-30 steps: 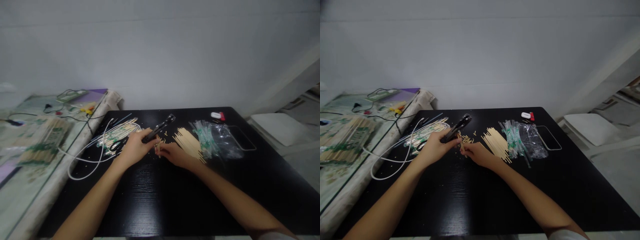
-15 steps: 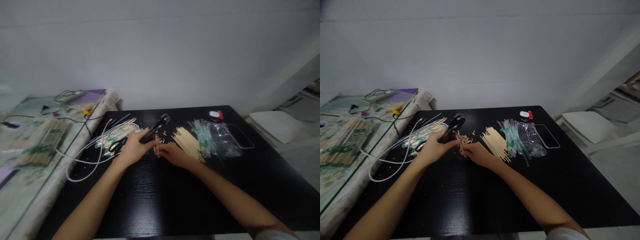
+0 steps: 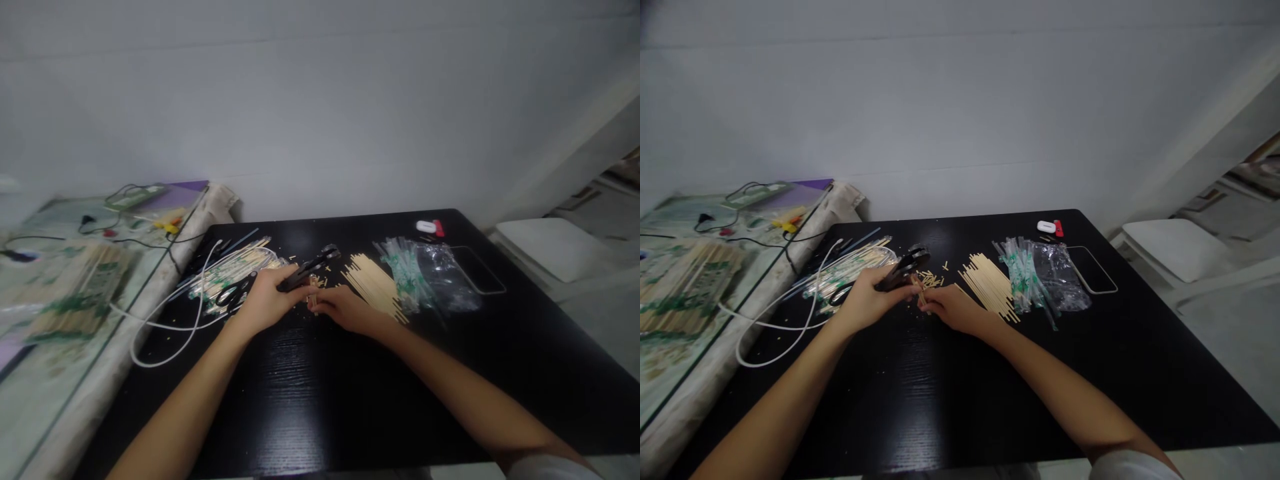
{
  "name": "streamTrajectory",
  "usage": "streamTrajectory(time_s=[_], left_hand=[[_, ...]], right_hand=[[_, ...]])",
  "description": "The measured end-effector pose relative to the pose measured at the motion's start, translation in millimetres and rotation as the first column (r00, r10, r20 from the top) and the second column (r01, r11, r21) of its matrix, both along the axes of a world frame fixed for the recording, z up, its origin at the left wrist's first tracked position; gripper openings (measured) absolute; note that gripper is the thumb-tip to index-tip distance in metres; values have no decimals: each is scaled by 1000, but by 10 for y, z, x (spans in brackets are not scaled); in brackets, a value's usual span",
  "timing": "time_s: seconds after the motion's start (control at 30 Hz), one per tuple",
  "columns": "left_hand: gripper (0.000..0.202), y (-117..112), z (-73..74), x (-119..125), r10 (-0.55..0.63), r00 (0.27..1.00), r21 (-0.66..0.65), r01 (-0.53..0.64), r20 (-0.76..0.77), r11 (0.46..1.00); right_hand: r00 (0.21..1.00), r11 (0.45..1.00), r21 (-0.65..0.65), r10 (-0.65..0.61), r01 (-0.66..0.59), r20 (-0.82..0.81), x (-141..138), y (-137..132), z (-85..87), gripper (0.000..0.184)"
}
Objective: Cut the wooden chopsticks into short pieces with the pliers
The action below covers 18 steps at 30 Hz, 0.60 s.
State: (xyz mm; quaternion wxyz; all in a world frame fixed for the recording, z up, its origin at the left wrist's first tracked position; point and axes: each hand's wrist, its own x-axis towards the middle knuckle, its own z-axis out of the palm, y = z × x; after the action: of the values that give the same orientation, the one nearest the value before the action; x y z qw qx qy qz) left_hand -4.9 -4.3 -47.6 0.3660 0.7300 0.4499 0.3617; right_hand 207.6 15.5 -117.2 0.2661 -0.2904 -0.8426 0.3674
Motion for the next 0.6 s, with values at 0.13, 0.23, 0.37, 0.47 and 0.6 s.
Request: streamTrajectory(time_s=[0.13, 0.23, 0.37, 0.47, 0.6], left_hand=[[20, 2, 11, 10, 22, 1000, 12, -22, -20, 1000], [23, 16, 7, 6, 41, 999, -6, -41, -16, 999], [25, 36, -16, -7, 23, 999, -18, -24, -23, 1000], [25, 42, -30, -16, 14, 999, -6, -14, -32, 1000], [26, 48, -35, -22, 16, 999, -8, -17, -39, 1000]], right_hand=[[1000, 1000, 13, -2, 2, -1, -4, -3, 5, 12], [1000, 1000, 16, -17, 16, 22, -9, 3, -3, 12], [999, 1000, 11, -9, 9, 34, -10, 10, -10, 13], [1000, 1000, -1, 0, 0, 23, -7, 7, 0, 13], [999, 1000, -10, 0, 1, 32, -11, 0, 26, 13]])
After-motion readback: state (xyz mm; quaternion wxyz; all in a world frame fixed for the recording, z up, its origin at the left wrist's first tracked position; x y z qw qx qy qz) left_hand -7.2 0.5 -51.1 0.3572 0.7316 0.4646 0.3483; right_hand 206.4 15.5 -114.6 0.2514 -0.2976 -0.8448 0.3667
